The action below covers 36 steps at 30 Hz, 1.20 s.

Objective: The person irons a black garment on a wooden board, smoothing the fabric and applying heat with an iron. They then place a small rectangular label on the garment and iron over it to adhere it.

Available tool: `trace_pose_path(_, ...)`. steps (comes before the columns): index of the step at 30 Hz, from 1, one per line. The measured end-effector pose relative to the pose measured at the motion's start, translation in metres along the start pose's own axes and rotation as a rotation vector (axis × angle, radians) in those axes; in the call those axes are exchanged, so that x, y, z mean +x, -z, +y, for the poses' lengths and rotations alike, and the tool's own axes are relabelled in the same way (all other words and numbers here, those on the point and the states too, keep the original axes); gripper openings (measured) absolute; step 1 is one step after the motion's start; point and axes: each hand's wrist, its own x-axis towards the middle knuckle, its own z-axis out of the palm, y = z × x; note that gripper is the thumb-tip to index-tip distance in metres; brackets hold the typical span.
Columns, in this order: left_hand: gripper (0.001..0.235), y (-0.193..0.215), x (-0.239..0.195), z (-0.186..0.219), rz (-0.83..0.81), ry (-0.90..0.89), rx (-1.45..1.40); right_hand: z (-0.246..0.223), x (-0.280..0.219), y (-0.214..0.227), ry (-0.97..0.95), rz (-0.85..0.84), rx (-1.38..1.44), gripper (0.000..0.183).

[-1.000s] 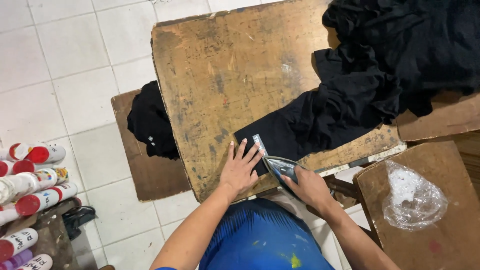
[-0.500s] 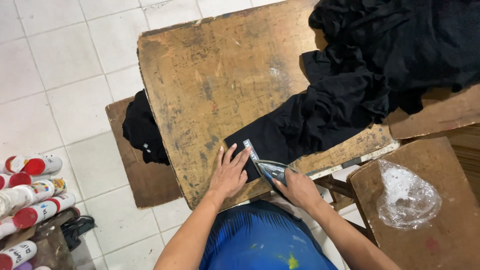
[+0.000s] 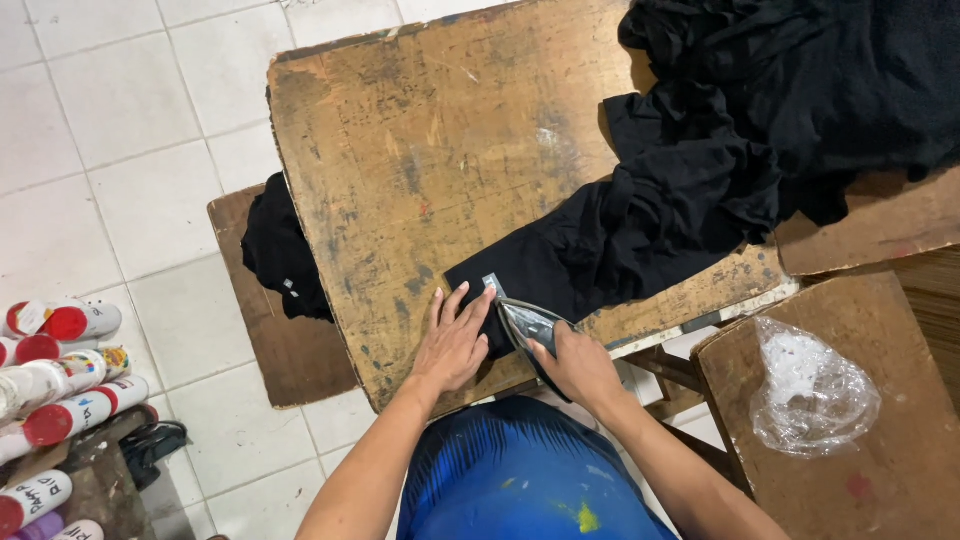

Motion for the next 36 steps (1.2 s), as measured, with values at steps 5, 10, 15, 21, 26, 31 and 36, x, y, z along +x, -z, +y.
trace_pose_path(5,0.077,0.000,0.000,-0.002,-0.010,0.004,-0.034,0.003,0.009,-0.007,-0.010,-0.005,0.018,0.050)
trace_pose_path(10,0.075,0.004,-0.001,0.000,-0.008,0.000,-0.040,0.004,0.019,-0.018,-0.075,-0.019,-0.010,0.056)
trace_pose_path(15,0.075,0.004,0.002,0.001,0.052,0.001,-0.105,0.000,0.016,-0.013,-0.081,-0.012,-0.030,0.054)
trace_pose_path(21,0.073,0.002,0.000,0.004,0.154,0.043,-0.234,-0.004,0.004,-0.002,-0.064,-0.008,0.029,0.051)
trace_pose_path(26,0.070,-0.014,-0.008,-0.007,0.313,0.053,-0.190,-0.012,0.008,0.004,-0.052,0.022,0.030,0.056)
trace_pose_path(31,0.065,-0.016,-0.019,-0.012,0.366,0.120,0.055,-0.024,0.020,0.013,0.001,0.048,0.063,0.049)
trace_pose_path(36,0.065,-0.025,-0.020,-0.018,0.392,0.152,0.098,-0.031,0.026,0.014,0.006,0.053,0.055,0.048)
